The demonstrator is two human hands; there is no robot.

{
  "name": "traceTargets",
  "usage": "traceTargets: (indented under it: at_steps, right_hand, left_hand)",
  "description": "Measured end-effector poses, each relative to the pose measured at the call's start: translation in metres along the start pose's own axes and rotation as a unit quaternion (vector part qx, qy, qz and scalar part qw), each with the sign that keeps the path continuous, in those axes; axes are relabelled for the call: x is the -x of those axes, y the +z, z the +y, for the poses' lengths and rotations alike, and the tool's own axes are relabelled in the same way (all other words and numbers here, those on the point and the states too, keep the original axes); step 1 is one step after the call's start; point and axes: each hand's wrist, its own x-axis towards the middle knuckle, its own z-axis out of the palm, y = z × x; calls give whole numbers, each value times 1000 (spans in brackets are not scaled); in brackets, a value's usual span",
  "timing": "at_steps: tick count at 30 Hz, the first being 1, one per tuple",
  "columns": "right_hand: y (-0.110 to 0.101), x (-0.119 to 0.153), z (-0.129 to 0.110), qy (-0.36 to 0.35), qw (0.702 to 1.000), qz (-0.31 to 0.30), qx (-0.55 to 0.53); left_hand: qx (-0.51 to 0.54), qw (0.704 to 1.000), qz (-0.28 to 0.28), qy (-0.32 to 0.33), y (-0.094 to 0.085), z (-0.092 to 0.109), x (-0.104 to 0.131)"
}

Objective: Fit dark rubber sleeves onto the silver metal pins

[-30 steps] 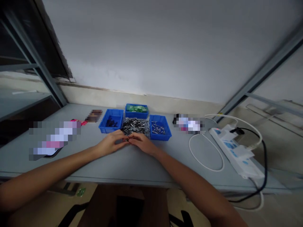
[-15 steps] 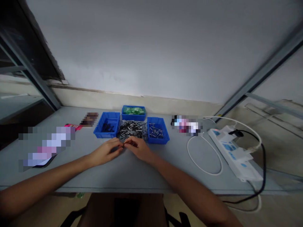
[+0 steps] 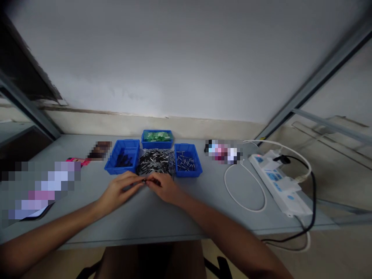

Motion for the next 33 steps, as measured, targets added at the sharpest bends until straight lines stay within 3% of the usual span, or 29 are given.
traceTargets:
  at_steps: [11, 20, 27, 33]
  right_hand:
    - [0, 3, -6, -12, 999, -35, -6]
    - [1, 6, -2, -88, 991, -30, 100]
    - [-5, 3, -7, -51, 994, -5, 93]
    - [-8, -1, -12, -22, 999, 1, 26]
  left_hand:
    - [52, 997, 1, 62, -11, 9, -4]
    - [62, 997, -36, -8, -12, 8, -4]
    - [-13, 996, -83, 3, -10, 5, -7]
    - [-57, 997, -58, 10, -12, 1, -16]
